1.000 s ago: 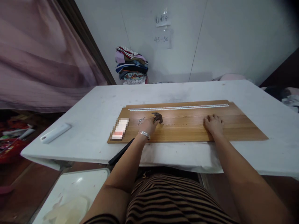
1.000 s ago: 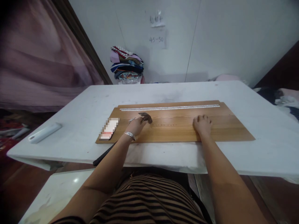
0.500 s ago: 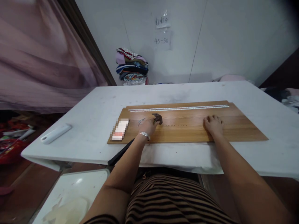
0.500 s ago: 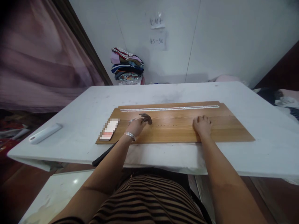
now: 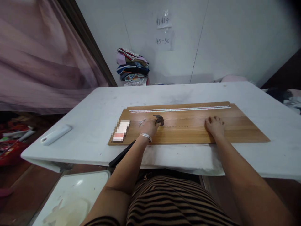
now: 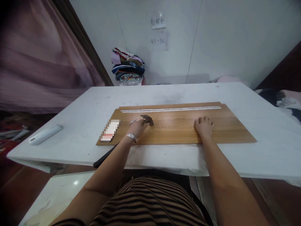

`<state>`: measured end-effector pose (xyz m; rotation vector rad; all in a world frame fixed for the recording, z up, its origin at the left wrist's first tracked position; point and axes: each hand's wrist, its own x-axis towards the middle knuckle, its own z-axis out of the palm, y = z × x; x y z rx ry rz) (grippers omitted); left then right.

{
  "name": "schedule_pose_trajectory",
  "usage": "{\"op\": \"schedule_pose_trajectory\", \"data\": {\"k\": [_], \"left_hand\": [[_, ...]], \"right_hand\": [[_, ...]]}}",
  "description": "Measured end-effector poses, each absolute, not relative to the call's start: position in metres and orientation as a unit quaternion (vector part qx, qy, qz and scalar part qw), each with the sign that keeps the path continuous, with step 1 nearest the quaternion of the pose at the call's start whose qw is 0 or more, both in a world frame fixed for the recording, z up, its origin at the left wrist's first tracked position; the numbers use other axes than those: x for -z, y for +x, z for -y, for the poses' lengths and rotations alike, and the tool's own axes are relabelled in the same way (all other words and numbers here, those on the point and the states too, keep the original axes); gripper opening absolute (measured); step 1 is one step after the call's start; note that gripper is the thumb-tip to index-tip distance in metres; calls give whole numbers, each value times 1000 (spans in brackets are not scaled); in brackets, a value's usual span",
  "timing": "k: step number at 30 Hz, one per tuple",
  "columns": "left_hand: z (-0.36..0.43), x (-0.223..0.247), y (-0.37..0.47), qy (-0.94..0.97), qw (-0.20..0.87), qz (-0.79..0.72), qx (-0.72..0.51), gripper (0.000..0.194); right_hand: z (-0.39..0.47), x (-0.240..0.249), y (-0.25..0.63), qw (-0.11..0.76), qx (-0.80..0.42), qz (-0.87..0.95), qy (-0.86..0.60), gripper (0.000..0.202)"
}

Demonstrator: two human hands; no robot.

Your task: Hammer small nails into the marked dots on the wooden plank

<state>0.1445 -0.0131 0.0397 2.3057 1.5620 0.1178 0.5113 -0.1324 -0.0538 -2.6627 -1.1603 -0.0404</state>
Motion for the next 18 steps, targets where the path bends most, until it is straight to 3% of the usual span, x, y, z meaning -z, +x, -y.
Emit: {"op": "schedule_pose_trajectory", "data": {"k": [8, 18], "left_hand": [[15, -47, 145, 810, 181, -557, -30, 37], [13, -38, 144, 818, 176, -545, -52, 29]], "right_hand": [[132, 56, 515, 108, 7, 399, -910, 56], [133, 56, 514, 126, 16, 400, -908, 59]]}}
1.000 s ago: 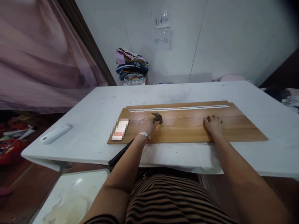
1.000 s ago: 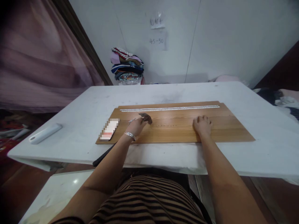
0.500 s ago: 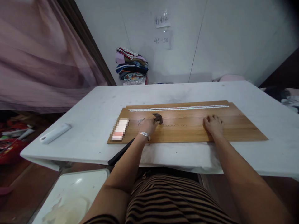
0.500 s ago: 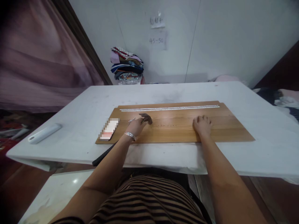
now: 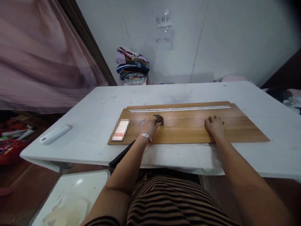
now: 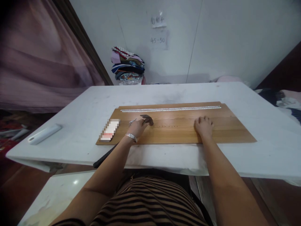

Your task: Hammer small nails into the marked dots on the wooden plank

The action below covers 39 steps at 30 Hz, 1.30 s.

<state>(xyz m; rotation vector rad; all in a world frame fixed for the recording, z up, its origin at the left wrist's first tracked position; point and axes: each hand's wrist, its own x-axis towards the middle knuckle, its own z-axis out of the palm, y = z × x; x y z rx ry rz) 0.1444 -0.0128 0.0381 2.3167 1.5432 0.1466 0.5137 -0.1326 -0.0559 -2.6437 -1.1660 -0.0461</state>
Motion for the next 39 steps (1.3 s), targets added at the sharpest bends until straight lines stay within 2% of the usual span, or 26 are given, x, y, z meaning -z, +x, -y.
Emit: {"op": "schedule_pose_trajectory", "data": {"k": [6, 15, 23, 33, 39], "left_hand": [[15, -45, 144, 804, 186, -563, -41, 38], [13, -37, 144, 818, 172, -548, -44, 30], [15, -46, 143, 799, 194, -569, -36, 39], [13, -37, 144, 816, 174, -550, -41, 31], [15, -45, 144, 806, 190, -559, -42, 38]], "right_hand": [[132, 55, 514, 119, 8, 399, -909, 57], [132, 56, 513, 126, 12, 395, -910, 57], [131, 59, 516, 129, 15, 400, -907, 57], [131, 58, 516, 117, 11, 400, -909, 58], [132, 57, 516, 112, 10, 399, -910, 58]]}}
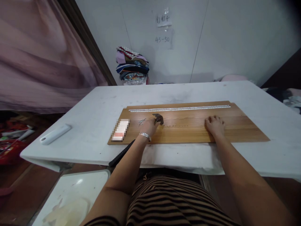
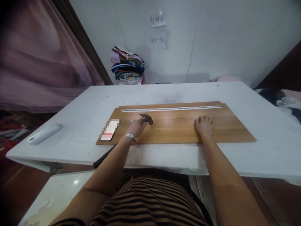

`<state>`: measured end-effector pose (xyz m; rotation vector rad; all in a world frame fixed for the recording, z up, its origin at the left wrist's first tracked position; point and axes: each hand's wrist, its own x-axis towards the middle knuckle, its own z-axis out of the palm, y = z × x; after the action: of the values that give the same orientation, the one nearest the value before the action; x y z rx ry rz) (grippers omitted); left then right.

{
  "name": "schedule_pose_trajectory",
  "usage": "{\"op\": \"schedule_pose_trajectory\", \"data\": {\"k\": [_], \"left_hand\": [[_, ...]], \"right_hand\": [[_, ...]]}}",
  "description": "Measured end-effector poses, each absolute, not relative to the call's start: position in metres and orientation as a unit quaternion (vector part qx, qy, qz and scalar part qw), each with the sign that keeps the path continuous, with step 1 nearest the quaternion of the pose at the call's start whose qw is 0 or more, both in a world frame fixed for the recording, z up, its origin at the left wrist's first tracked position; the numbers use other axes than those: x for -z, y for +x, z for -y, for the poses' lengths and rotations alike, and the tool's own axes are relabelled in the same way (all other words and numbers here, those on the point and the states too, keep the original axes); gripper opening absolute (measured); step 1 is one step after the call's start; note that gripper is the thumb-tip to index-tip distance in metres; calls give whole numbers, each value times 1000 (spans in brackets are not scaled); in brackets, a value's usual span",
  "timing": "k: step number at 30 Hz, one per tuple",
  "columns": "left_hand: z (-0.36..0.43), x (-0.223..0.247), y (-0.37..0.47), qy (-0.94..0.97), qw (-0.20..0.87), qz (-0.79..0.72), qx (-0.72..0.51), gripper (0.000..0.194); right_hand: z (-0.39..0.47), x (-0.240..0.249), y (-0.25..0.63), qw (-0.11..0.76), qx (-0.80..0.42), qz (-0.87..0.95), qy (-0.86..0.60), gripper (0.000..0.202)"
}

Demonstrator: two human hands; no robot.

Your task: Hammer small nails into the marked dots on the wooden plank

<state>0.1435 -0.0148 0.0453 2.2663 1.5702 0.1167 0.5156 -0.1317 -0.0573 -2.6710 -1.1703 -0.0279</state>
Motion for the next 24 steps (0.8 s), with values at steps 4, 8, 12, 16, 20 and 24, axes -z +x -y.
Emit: {"op": "schedule_pose_trajectory", "data": {"k": [4, 8, 12, 16, 20, 24], "left_hand": [[15, -47, 145, 795, 203, -571, -27, 42], [14, -42, 146, 807, 178, -562, -27, 36], [14, -41, 144, 809, 178, -559, -28, 35], [14, -45, 144, 806, 184, -562, -21, 39], [13, -46, 145, 795, 198, -573, -21, 44], [12, -42, 145, 805, 182, -563, -39, 37]], "right_hand": [[131, 58, 516, 114, 9, 397, -910, 58], [131, 59, 516, 124, 13, 397, -909, 57], [130, 59, 516, 125, 14, 395, -910, 56], [131, 58, 517, 113, 9, 395, -912, 57], [131, 58, 517, 106, 2, 395, -913, 60], [132, 59, 516, 126, 18, 396, -909, 58]]}}
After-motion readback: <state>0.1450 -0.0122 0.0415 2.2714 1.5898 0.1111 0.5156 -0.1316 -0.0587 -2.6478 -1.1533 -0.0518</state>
